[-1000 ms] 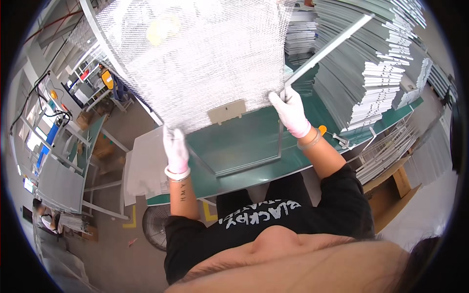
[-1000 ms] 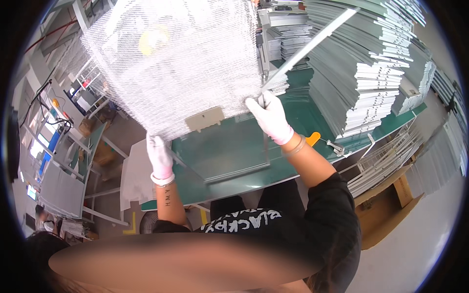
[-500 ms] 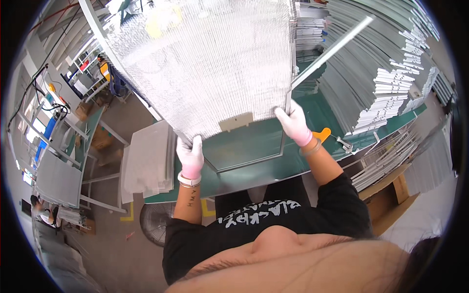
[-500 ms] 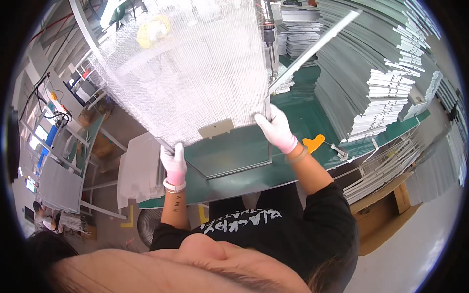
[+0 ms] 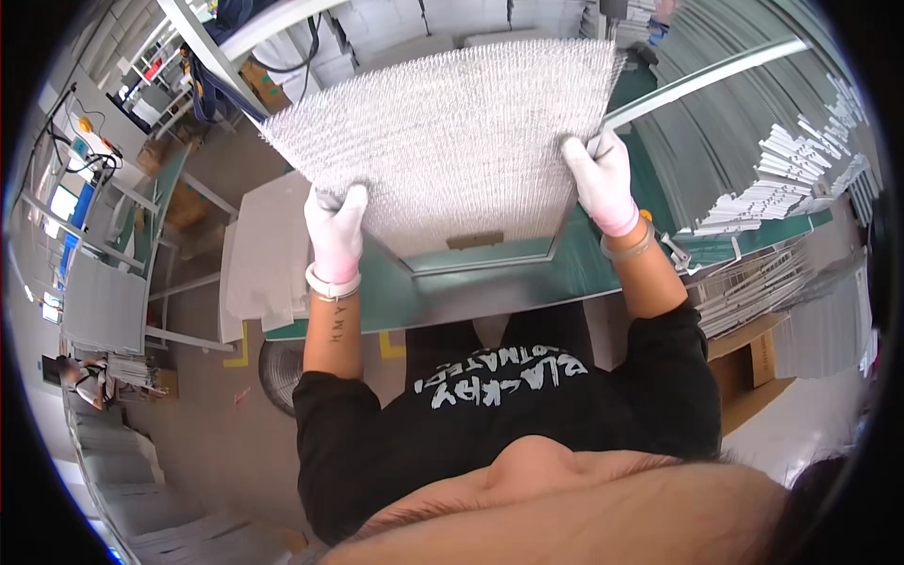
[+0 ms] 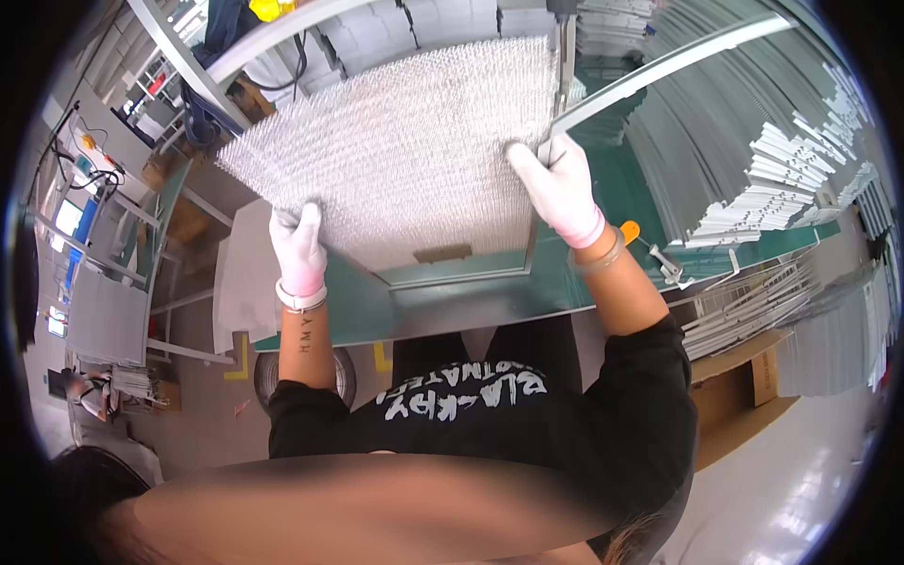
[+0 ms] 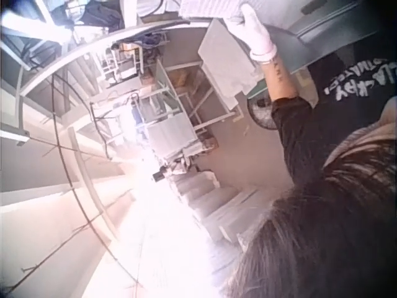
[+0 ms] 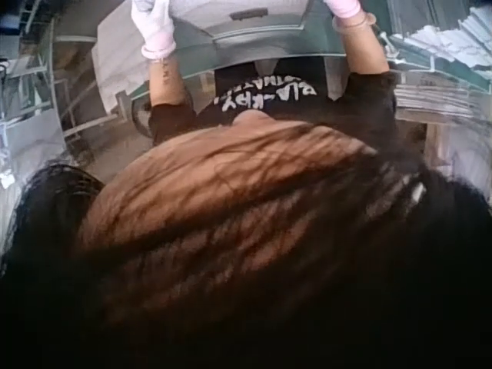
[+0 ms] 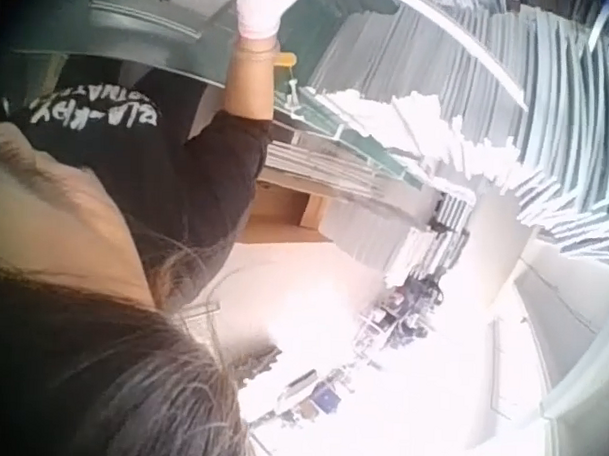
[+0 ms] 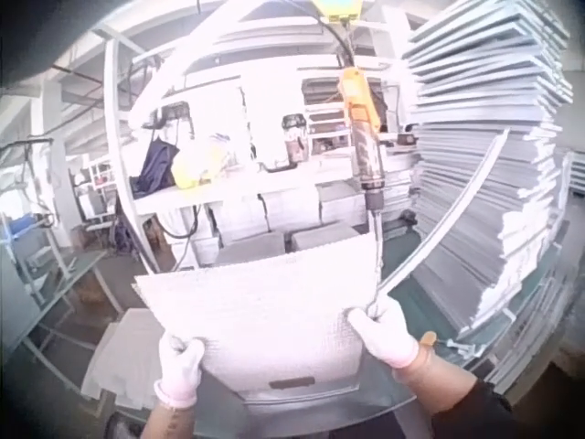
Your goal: Assemble metal mesh air filters by fitting frames and securing components using tools.
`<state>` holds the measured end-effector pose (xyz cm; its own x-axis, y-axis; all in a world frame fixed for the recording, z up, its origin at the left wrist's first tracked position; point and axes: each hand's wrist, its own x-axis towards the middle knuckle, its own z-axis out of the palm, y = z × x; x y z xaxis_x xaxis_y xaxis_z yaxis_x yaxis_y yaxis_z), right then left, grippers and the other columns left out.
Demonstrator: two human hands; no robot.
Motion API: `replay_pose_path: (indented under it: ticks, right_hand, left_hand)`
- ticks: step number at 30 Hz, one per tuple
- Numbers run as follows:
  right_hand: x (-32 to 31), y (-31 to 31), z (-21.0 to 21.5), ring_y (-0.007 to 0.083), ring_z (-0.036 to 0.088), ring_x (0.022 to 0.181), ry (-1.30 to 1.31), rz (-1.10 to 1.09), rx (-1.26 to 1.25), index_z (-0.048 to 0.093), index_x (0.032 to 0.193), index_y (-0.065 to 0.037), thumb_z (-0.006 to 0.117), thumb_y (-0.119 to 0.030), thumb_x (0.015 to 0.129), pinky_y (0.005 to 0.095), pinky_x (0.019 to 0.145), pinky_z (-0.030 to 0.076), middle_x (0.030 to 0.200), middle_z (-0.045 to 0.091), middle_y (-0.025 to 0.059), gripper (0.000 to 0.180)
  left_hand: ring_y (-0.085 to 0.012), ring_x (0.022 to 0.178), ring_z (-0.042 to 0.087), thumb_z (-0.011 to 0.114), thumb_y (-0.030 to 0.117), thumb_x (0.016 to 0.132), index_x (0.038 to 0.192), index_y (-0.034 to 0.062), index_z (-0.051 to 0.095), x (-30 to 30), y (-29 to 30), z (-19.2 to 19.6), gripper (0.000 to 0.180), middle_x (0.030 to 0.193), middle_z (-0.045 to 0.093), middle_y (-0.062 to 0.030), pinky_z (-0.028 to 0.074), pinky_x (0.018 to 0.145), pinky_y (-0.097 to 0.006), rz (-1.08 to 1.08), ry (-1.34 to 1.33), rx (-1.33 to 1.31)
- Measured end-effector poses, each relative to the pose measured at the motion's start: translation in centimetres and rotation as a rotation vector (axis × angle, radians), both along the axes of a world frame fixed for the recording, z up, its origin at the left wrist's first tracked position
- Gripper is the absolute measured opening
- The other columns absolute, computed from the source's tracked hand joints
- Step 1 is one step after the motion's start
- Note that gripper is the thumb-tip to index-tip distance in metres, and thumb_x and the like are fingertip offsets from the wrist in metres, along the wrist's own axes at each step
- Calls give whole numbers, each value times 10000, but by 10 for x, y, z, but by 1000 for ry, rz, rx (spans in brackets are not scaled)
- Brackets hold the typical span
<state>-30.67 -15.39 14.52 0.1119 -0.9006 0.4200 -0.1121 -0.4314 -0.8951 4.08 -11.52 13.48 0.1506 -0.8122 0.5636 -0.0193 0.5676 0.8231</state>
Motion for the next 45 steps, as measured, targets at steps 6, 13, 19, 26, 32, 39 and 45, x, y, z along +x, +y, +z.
replay_pose_path:
  ticks: [6, 13, 19, 26, 32, 39, 45]
  right_hand:
    - [20, 7, -41, 81, 576, 958, -301, 56, -83, 564, 1148, 32, 584, -63, 912, 258, 859, 461, 1072, 650, 52, 255]
    - [12, 11, -88, 114, 568, 1006, -194, 32, -50, 548, 1185, 38, 595, -92, 913, 283, 910, 441, 1118, 632, 59, 305]
    - [-2, 0, -23, 58, 501, 886, -247, 91, -62, 566, 1173, 12, 571, -23, 887, 227, 806, 418, 997, 589, -5, 288]
    - [7, 16, 2, 128, 566, 779, 6, -120, -241, 605, 955, 2, 513, -109, 919, 258, 731, 457, 830, 613, 56, 149]
    - [-3, 70, -25, 230, 648, 661, -310, 355, -413, 612, 830, -29, 659, -315, 878, 347, 602, 544, 767, 655, 112, 294]
    - [-18, 110, -30, 282, 637, 583, -67, 443, -455, 554, 693, -47, 660, -431, 835, 371, 586, 512, 681, 637, 98, 423]
    - [-22, 114, -23, 292, 600, 534, -22, 618, -408, 471, 619, -46, 686, -427, 795, 369, 468, 446, 632, 572, 116, 471]
  left_hand:
    - [-106, 947, 568, 663, 35, 844, 1171, -37, 541, -4, 2, -53, 356, 1077, 621, -46, 446, 850, -260, -31, 51, -42]
    - [-112, 953, 569, 694, 101, 852, 1212, -37, 525, -2, 4, -95, 421, 1079, 625, -43, 451, 847, -263, -15, 28, 95]
    - [-148, 1019, 579, 649, 41, 820, 1153, -12, 585, 7, 8, 1, 343, 1088, 630, -69, 461, 877, -281, -237, 27, 48]
    - [-240, 870, 559, 595, 58, 852, 957, 27, 555, -4, 16, -13, 116, 938, 578, -108, 457, 816, -356, -239, -81, -268]
    - [-348, 1012, 605, 615, 144, 843, 1021, 0, 656, 10, 30, -47, 232, 1073, 639, -175, 476, 876, -413, -916, -376, 29]
    - [-367, 1208, 494, 632, 205, 794, 1287, 74, 526, 7, 11, -109, 522, 1299, 533, -184, 403, 1012, -432, -705, -1111, 60]
    - [-363, 1004, 556, 642, 123, 721, 1126, 73, 585, 20, -1, -116, 412, 1034, 598, -167, 457, 881, -432, -582, -1328, 112]
